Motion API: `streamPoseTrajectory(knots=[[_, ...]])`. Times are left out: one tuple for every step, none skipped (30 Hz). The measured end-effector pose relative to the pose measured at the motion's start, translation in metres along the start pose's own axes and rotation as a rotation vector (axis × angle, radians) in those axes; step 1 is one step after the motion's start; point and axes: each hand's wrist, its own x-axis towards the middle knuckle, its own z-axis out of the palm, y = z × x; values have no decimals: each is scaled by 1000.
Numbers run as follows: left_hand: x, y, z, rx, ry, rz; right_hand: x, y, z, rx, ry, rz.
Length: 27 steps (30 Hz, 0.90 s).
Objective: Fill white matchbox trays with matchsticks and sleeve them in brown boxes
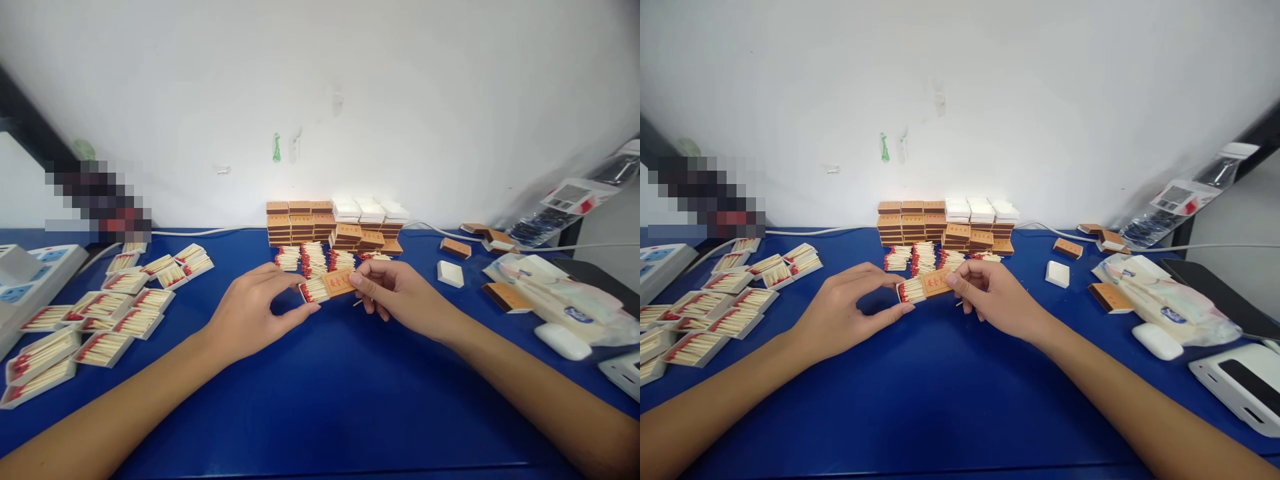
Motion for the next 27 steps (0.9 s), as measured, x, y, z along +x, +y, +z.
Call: streamPoseTrajectory(knots=[[0, 0, 0, 2, 6, 0, 0, 0, 1, 4, -13, 1], [0, -1, 0, 3, 5, 2, -1, 0, 1, 9, -21, -1], [0, -1, 0, 3, 1, 5, -1, 0, 2, 17, -23, -8], [0, -2, 0, -1, -2, 8, -1, 0, 2, 30, -18, -17], [0, -2, 0, -6, -4, 12, -2, 0, 2, 49, -6, -26], [1, -2, 0, -14, -5, 14, -2, 0, 2, 70, 8, -35], [1, -1, -1, -24, -4, 16, -2, 1, 2, 90, 19, -40], [1, -1, -1, -37, -3, 13, -2, 2, 2, 105, 22, -45], [1, -1, -1, -52, -2, 5, -1, 2, 2, 114, 13, -49], [1, 0, -2, -67, -5, -6, -1, 3, 1, 118, -7, -55], [1, 0, -2, -81, -10, -20, -1, 4, 1, 117, -34, -62], [1, 1, -2, -95, -17, -34, -1, 4, 1, 114, -63, -69], [1, 1, -2, -108, -26, -45, 0, 5, 1, 111, -88, -76], [1, 2, -2, -123, -35, -54, -1, 5, 1, 108, -107, -81], [2, 2, -2, -143, -43, -62, -1, 5, 2, 106, -118, -84], [2, 3, -2, -170, -50, -77, -1, 4, 3, 106, -122, -87], [2, 5, -2, -202, -56, -103, -2, 4, 4, 112, -120, -88], [3, 6, -2, -240, -64, -144, -2, 3, 4, 120, -112, -89], [3, 8, -2, -285, -73, -203, -3, 3, 5, 128, -100, -92], [4, 10, -2, -341, -83, -275, -3, 3, 6, 137, -86, -96], [5, 11, -2, -403, -96, -354, -3, 3, 6, 143, -73, -101], [6, 12, -2, -471, -112, -432, -4, 3, 6, 145, -62, -105], [7, 13, -1, -537, -128, -499, -4, 3, 6, 146, -54, -108], [7, 13, -1, -595, -143, -552, -4, 3, 7, 145, -49, -108], [8, 13, 0, -643, -153, -589, -4, 3, 7, 145, -47, -106], [8, 12, 1, -679, -158, -612, -4, 4, 7, 143, -49, -102], [9, 11, 2, -706, -159, -629, -5, 4, 8, 142, -52, -97]])
